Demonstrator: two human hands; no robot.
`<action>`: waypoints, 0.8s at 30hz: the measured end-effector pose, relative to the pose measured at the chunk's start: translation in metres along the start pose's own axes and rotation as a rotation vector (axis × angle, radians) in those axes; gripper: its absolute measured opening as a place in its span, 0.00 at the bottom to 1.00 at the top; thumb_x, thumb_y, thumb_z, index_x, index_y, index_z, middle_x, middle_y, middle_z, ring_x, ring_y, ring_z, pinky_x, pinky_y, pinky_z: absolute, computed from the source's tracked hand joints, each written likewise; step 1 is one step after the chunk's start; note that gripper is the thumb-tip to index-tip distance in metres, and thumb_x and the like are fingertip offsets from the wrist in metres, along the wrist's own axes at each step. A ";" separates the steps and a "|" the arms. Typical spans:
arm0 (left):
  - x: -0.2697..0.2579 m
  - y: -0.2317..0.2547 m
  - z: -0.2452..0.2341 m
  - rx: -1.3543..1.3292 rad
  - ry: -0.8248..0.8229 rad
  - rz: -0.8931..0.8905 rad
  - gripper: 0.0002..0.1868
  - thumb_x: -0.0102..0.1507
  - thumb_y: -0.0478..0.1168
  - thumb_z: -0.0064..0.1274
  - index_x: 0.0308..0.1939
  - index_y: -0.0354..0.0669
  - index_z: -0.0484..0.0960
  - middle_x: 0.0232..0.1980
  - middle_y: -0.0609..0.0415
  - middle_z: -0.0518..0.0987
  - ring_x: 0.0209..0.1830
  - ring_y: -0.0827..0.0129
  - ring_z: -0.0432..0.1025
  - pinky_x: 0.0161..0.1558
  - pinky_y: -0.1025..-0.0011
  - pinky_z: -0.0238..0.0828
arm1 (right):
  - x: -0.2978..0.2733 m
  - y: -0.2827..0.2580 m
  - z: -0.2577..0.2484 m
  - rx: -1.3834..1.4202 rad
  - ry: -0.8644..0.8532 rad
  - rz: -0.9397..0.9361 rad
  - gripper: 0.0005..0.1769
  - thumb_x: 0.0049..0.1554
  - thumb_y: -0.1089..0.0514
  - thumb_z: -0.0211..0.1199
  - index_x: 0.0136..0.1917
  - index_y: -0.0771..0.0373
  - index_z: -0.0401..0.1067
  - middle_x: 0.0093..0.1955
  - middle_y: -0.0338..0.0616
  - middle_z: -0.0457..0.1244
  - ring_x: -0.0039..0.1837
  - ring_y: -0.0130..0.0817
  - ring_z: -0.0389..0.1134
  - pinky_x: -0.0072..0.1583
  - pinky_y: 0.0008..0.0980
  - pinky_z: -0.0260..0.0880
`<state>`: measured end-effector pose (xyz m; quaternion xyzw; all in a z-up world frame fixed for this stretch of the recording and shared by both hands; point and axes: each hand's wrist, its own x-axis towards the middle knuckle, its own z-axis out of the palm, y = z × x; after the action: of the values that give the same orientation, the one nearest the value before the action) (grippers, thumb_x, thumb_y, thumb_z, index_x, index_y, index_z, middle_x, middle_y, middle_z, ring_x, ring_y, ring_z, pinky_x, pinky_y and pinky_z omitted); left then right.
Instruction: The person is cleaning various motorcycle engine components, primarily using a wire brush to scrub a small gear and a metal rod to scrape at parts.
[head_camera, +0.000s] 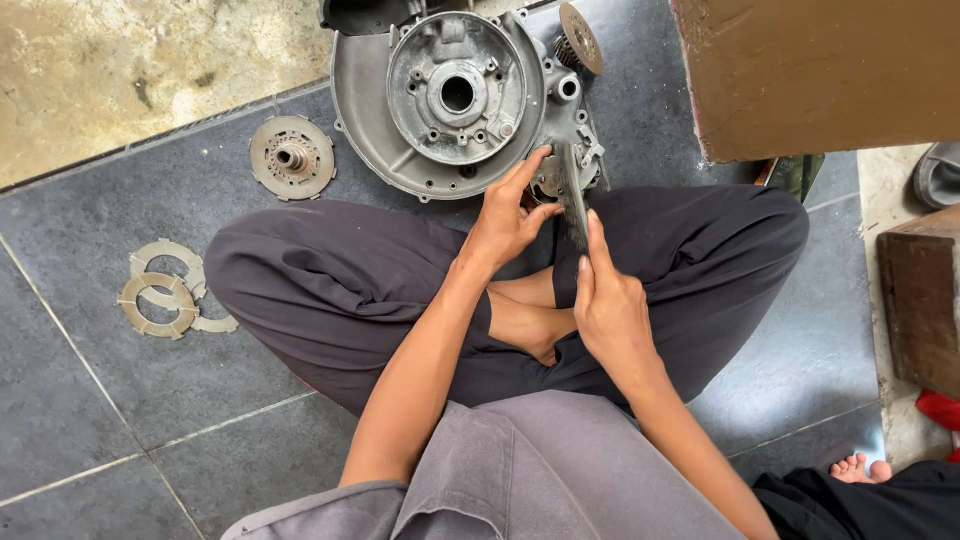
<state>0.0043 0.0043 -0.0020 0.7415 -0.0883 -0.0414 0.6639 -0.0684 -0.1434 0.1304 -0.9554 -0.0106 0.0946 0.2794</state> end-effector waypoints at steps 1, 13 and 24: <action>0.001 0.002 0.000 0.021 -0.003 0.011 0.40 0.63 0.33 0.65 0.76 0.44 0.64 0.61 0.43 0.78 0.33 0.55 0.81 0.29 0.66 0.80 | -0.004 0.002 -0.001 -0.004 -0.011 0.020 0.29 0.67 0.59 0.42 0.81 0.57 0.54 0.44 0.72 0.69 0.39 0.65 0.71 0.33 0.50 0.69; 0.001 -0.002 0.002 -0.009 0.004 0.002 0.39 0.62 0.34 0.67 0.75 0.45 0.66 0.62 0.44 0.79 0.34 0.57 0.82 0.27 0.70 0.79 | 0.005 0.012 -0.003 0.005 -0.036 0.019 0.30 0.67 0.58 0.44 0.81 0.55 0.55 0.35 0.69 0.68 0.30 0.60 0.69 0.29 0.45 0.63; 0.001 -0.011 0.004 0.003 -0.006 0.003 0.39 0.63 0.34 0.66 0.76 0.45 0.65 0.65 0.44 0.77 0.36 0.57 0.82 0.25 0.70 0.79 | 0.023 0.011 -0.002 -0.004 -0.017 0.009 0.29 0.68 0.56 0.44 0.81 0.54 0.56 0.36 0.68 0.68 0.33 0.63 0.70 0.32 0.50 0.65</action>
<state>0.0055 0.0010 -0.0132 0.7421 -0.0915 -0.0423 0.6627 -0.0459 -0.1524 0.1221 -0.9552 -0.0088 0.1042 0.2770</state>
